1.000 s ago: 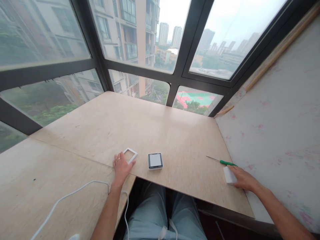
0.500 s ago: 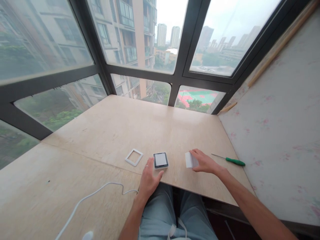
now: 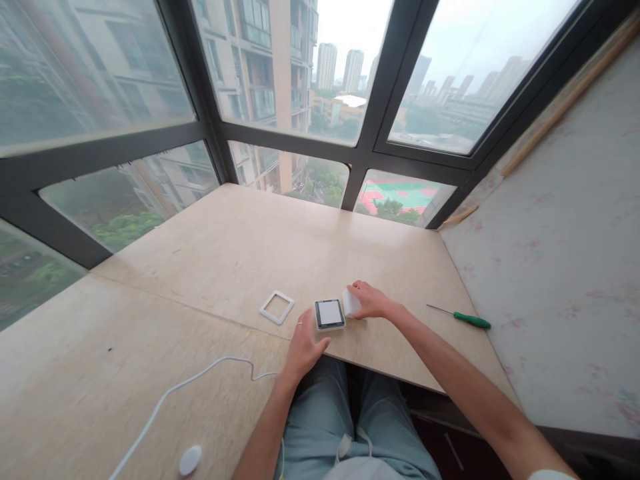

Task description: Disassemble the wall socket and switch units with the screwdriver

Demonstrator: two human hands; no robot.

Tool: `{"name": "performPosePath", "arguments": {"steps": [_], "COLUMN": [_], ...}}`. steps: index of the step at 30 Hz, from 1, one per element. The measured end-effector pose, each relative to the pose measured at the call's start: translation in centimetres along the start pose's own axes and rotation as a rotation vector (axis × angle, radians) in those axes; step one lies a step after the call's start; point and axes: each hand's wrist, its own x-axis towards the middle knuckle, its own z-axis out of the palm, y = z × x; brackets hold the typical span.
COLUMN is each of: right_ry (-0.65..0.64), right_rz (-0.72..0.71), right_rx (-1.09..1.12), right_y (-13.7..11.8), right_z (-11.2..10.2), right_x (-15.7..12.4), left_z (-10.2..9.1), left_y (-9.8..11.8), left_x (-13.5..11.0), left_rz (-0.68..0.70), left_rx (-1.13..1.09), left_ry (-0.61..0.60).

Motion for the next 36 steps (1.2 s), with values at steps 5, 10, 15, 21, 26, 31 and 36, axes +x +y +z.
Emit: {"name": "performPosePath", "arguments": {"steps": [5,10,15,21,26,31,36], "right_ry": [-0.027,-0.057,-0.092,-0.146,-0.155,-0.105,-0.017], "right_rz": [-0.043,-0.092,-0.142,-0.189,-0.208,-0.262,-0.323], "right_rx": [-0.031,-0.063,-0.077,-0.063,0.015,0.153,0.435], "right_y": [-1.3,-1.6,-1.8,-2.7,-3.0,-2.5,-1.3], "right_z": [-0.1,-0.2,-0.1,0.0,-0.4,-1.2,-1.2], "right_x": [1.2,1.5,1.2,0.9,0.4,-1.0,-3.4], "left_z": [1.5,0.4,-0.8,-0.9,-0.3,3.2,6.6], "left_y": [-1.6,-1.9,-2.5,-3.1,1.0,6.3,7.4], "left_x": [2.6,4.1,3.9,2.8,-0.1,-2.8,-2.7], "left_rz": [0.122,0.192,0.184,0.119,0.224,0.134,-0.182], "left_rx": [0.083,0.082,0.125,0.209,0.306,-0.066,-0.585], "left_ry": [-0.061,-0.105,-0.090,0.103,0.349,0.418,0.223]}}
